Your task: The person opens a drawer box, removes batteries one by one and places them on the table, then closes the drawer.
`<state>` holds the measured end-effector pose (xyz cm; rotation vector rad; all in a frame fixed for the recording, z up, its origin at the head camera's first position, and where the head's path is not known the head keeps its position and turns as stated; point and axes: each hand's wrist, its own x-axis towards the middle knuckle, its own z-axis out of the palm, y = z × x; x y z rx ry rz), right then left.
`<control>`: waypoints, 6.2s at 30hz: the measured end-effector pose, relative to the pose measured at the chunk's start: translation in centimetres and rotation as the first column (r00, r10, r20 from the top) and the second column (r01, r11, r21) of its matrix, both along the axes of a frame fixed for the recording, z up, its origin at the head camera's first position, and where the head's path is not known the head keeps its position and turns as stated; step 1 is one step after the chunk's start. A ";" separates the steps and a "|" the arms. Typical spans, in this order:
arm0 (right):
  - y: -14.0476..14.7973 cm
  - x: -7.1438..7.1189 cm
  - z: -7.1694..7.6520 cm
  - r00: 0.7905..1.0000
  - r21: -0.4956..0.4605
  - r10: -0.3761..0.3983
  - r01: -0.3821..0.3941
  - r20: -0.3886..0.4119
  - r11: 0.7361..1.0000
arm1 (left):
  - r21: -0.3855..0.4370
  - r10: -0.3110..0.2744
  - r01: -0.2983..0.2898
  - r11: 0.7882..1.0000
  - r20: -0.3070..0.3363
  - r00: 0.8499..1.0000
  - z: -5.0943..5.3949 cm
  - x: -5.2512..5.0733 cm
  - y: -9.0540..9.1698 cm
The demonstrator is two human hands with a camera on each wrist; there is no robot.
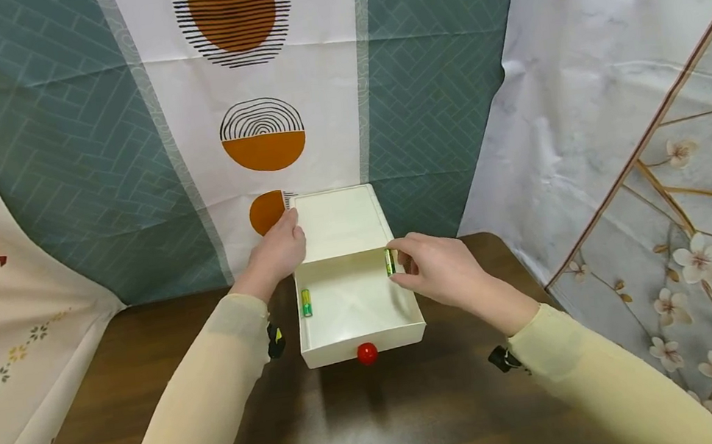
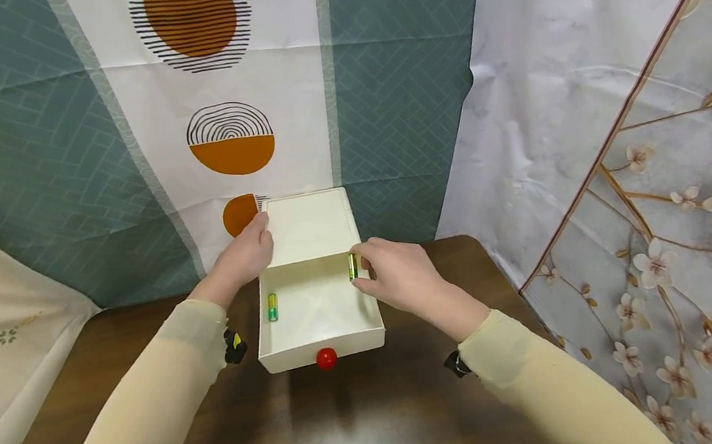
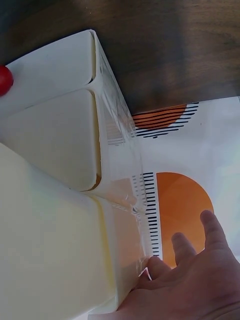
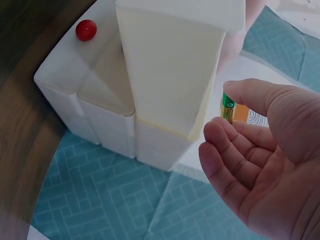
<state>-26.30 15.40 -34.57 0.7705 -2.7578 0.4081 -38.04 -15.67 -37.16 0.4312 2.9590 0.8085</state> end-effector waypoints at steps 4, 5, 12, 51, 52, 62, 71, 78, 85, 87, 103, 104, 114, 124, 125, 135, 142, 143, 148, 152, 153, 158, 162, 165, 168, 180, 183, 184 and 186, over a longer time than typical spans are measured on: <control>0.8 -0.1 0.1 0.999 -0.010 -0.027 0.028 0.017 1.000 | -0.009 0.006 -0.006 1.000 0.002 1.000 0.3 0.2 0.2; 0.9 -0.1 0.1 0.999 -0.012 -0.031 0.032 0.021 0.999 | -0.007 0.009 -0.009 1.000 0.004 1.000 0.3 0.2 0.2; 2.1 -0.3 0.2 0.997 -0.004 -0.071 0.071 0.022 0.997 | -0.008 0.011 -0.011 1.000 0.009 1.000 0.2 0.1 0.1; 6.9 -3.7 -4.7 0.973 0.073 -0.211 0.205 0.091 0.976 | -0.012 0.017 -0.017 1.000 -0.001 1.000 -0.2 -0.3 0.1; 6.8 -3.8 -4.8 0.972 0.076 -0.214 0.207 0.092 0.975 | -0.011 0.017 -0.017 1.000 -0.002 1.000 -0.2 -0.3 0.1; 7.0 -5.4 -6.3 0.964 0.101 -0.240 0.229 0.115 0.968 | 0.003 0.028 -0.028 1.000 0.008 1.000 -0.1 -0.2 0.3; 7.4 -6.8 -8.1 0.965 0.095 -0.227 0.216 0.129 0.972 | -0.013 0.036 -0.036 0.999 0.004 0.999 0.0 -0.1 0.4; 6.9 -7.6 -9.4 0.966 0.069 -0.221 0.214 0.134 0.974 | -0.004 0.036 -0.036 0.999 0.006 0.999 0.1 0.1 0.4; 6.2 -8.6 -10.7 0.958 0.085 -0.223 0.210 0.181 0.974 | -0.009 0.043 -0.043 0.999 0.009 0.999 -0.1 0.0 0.4; 6.0 -8.9 -11.1 0.956 0.085 -0.226 0.213 0.190 0.973 | -0.010 0.041 -0.041 0.999 0.008 0.999 -0.1 -0.1 0.3; 5.4 -10.8 -13.7 0.939 0.129 -0.243 0.217 0.244 0.968 | 0.001 0.047 -0.047 0.999 0.012 0.999 -0.1 0.0 0.4; 5.4 -11.0 -13.8 0.939 0.131 -0.241 0.214 0.245 0.968 | 0.003 0.046 -0.046 0.999 0.012 0.999 -0.1 0.0 0.4; 5.8 -13.3 -16.2 0.933 0.140 -0.237 0.206 0.272 0.969 | 0.006 0.038 -0.038 0.999 0.004 0.999 -0.1 0.1 0.4; 8.2 -20.1 -24.7 0.938 0.154 -0.241 0.208 0.249 0.966 | 0.011 0.048 -0.048 0.999 0.011 0.999 -0.1 0.0 0.4; 8.2 -20.2 -25.0 0.937 0.157 -0.246 0.212 0.250 0.965 | 0.011 0.048 -0.048 0.999 0.009 0.999 0.0 0.0 0.4; 8.0 -19.4 -24.8 0.904 0.132 -0.284 0.254 0.320 0.958 | 0.011 0.048 -0.048 0.999 0.019 0.999 0.1 0.2 0.4; 8.3 -20.1 -25.7 0.905 0.120 -0.271 0.244 0.328 0.962 | 0.015 0.049 -0.050 0.999 0.014 0.999 0.0 0.3 0.4; 8.3 -20.0 -25.6 0.905 0.120 -0.269 0.242 0.328 0.963 | 0.016 0.048 -0.048 0.999 0.013 0.999 0.0 0.3 0.4; 8.1 -19.8 -25.2 0.903 0.127 -0.264 0.234 0.338 0.964 | 0.013 0.041 -0.041 0.999 0.007 0.999 0.0 0.2 0.3; 8.1 -19.8 -25.3 0.903 0.117 -0.266 0.240 0.339 0.964 | 0.007 0.043 -0.043 0.999 0.007 0.999 0.1 0.2 0.4; 8.1 -19.7 -25.4 0.903 0.114 -0.266 0.241 0.338 0.964 | 0.007 0.047 -0.047 0.999 0.007 0.999 0.0 0.2 0.4; 7.9 -19.1 -24.5 0.893 0.105 -0.272 0.251 0.359 0.962 | 0.005 0.058 -0.058 0.998 0.005 0.998 -0.1 0.2 0.4; 8.0 -19.1 -24.4 0.892 0.103 -0.274 0.254 0.360 0.962 | 0.003 0.053 -0.053 0.999 0.005 0.999 -0.1 0.1 0.4; 7.9 -18.9 -24.1 0.895 0.105 -0.272 0.250 0.355 0.962 | 0.006 0.056 -0.056 0.998 0.006 0.998 -0.2 0.1 0.4; 7.5 -18.1 -22.8 0.893 0.118 -0.270 0.244 0.361 0.963 | 0.011 0.057 -0.057 0.998 0.003 0.998 -0.2 0.1 0.5; 7.8 -18.3 -23.3 0.896 0.121 -0.272 0.245 0.351 0.962 | 0.010 0.053 -0.053 0.999 0.006 0.999 -0.2 0.2 0.5; 8.1 -18.9 -24.3 0.891 0.108 -0.273 0.251 0.362 0.962 | 0.009 0.052 -0.052 0.999 0.010 0.999 -0.1 0.2 0.4; 8.2 -18.9 -24.4 0.894 0.107 -0.269 0.247 0.358 0.963 | 0.010 0.051 -0.051 0.999 0.011 0.999 -0.1 0.2 0.4; 8.2 -18.5 -24.1 0.901 0.108 -0.263 0.240 0.346 0.965 | 0.014 0.052 -0.052 0.999 0.011 0.999 -0.1 0.2 0.4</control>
